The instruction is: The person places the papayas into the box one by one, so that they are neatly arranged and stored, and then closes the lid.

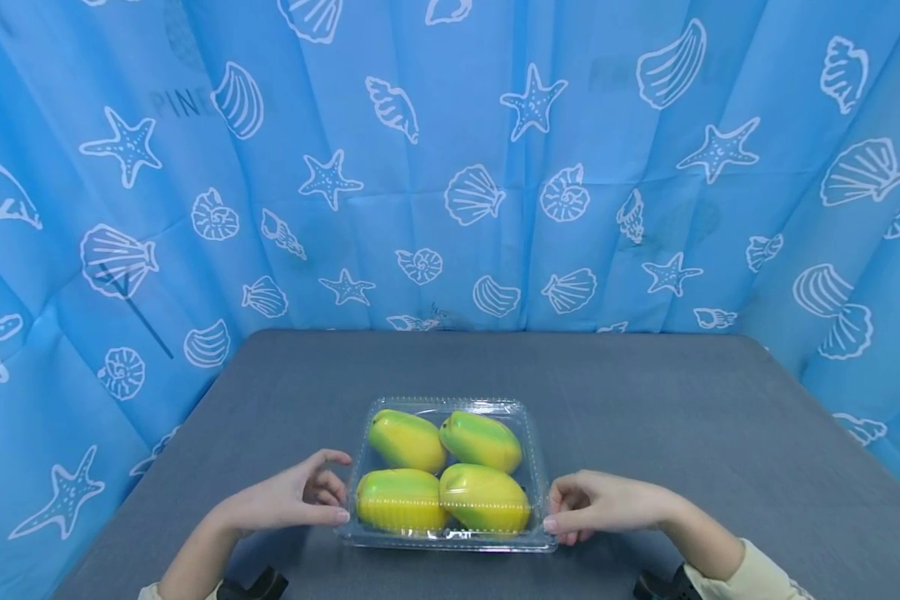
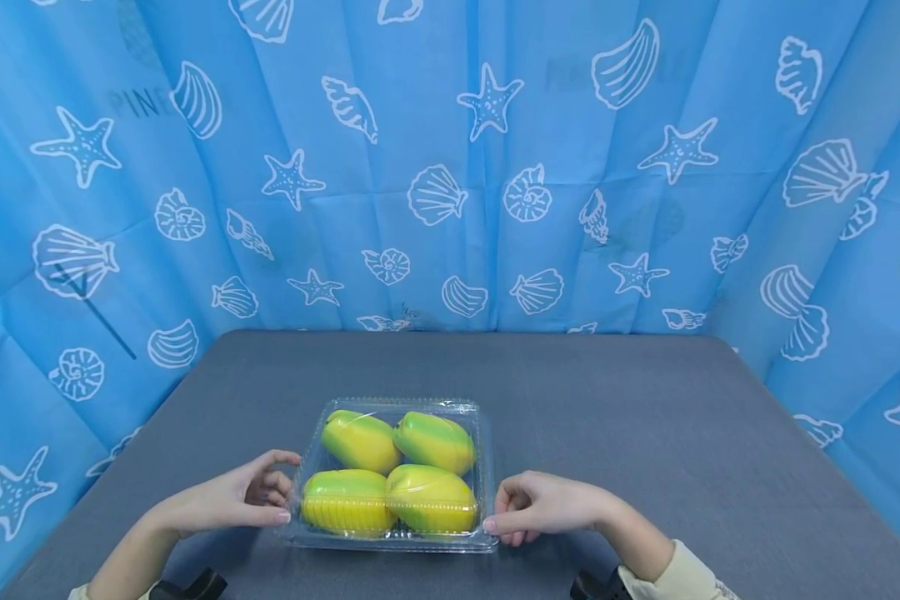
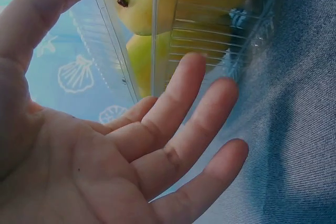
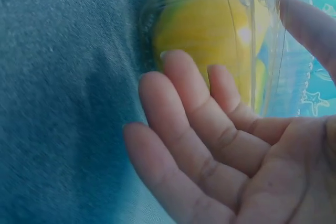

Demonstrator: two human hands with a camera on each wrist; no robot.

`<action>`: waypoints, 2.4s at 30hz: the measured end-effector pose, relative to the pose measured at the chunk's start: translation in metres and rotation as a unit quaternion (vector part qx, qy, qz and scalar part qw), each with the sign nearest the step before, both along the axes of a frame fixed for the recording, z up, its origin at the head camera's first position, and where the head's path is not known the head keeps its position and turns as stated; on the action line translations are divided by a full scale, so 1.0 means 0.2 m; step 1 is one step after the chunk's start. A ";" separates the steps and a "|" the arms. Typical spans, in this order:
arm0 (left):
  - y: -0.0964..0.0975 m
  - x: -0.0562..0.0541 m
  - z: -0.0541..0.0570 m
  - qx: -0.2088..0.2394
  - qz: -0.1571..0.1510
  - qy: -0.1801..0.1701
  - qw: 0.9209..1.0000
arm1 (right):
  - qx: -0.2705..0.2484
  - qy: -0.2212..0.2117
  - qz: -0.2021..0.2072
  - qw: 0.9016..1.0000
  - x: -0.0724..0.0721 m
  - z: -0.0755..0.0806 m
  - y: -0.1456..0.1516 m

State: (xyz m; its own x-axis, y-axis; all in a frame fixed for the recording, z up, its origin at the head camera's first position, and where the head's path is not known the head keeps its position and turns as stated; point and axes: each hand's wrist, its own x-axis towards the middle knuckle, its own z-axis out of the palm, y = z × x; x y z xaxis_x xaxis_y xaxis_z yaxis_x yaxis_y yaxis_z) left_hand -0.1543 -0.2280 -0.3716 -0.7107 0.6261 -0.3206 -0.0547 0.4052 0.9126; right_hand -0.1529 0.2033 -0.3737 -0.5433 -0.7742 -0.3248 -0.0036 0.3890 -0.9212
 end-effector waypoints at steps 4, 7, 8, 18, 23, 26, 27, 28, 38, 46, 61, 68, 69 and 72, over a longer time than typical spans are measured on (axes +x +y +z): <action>0.00 0.00 0.00 0.011 -0.019 -0.020 1.000 | -0.009 -0.015 0.011 1.000 0.00 -0.02 -0.02; 0.00 0.00 -0.01 0.021 -0.030 -0.037 0.999 | -0.025 -0.020 0.023 0.999 0.01 -0.03 -0.03; 0.00 0.00 -0.01 0.024 -0.034 -0.042 0.998 | -0.031 -0.021 0.027 0.999 0.01 -0.04 -0.03; 0.01 -0.01 -0.01 0.051 -0.061 -0.076 0.994 | -0.078 -0.028 0.040 0.996 0.01 -0.07 -0.04; 0.01 -0.01 -0.02 0.074 -0.077 -0.082 0.991 | -0.085 -0.039 0.038 0.995 0.00 -0.07 -0.05; 0.01 -0.01 -0.02 0.068 -0.075 -0.077 0.992 | -0.086 -0.039 0.033 0.995 0.00 -0.08 -0.05; 0.01 -0.01 -0.02 0.066 -0.073 -0.077 0.992 | -0.087 -0.040 0.031 0.995 0.01 -0.08 -0.05; 0.01 -0.01 -0.03 0.063 -0.072 -0.076 0.993 | -0.087 -0.044 0.030 0.995 0.01 -0.08 -0.05; 0.02 -0.01 -0.03 0.073 -0.074 -0.085 0.991 | -0.101 -0.093 0.037 0.990 0.02 -0.10 -0.05; 0.02 -0.02 -0.04 0.084 -0.079 -0.092 0.989 | -0.111 -0.085 0.035 0.990 0.01 -0.10 -0.06; 0.02 -0.02 -0.03 0.088 -0.081 -0.094 0.988 | -0.105 -0.084 0.007 0.991 0.02 -0.09 -0.06; 0.03 -0.02 -0.03 0.080 -0.063 -0.088 0.991 | -0.106 -0.075 0.003 0.992 0.02 -0.08 -0.07; 0.03 -0.02 -0.03 0.081 -0.062 -0.088 0.991 | -0.105 -0.074 0.002 0.992 0.01 -0.08 -0.07; 0.04 -0.02 -0.03 0.088 -0.060 -0.088 0.990 | -0.103 -0.070 -0.001 0.992 0.01 -0.08 -0.07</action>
State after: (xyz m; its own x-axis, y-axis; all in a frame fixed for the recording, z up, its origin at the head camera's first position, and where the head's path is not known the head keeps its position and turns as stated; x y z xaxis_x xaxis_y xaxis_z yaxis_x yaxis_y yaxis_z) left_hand -0.1581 -0.2210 -0.3786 -0.5699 0.7602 -0.3118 -0.1798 0.2549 0.9501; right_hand -0.1502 0.1902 -0.3904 -0.5058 -0.8305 -0.2334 0.1316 0.1930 -0.9723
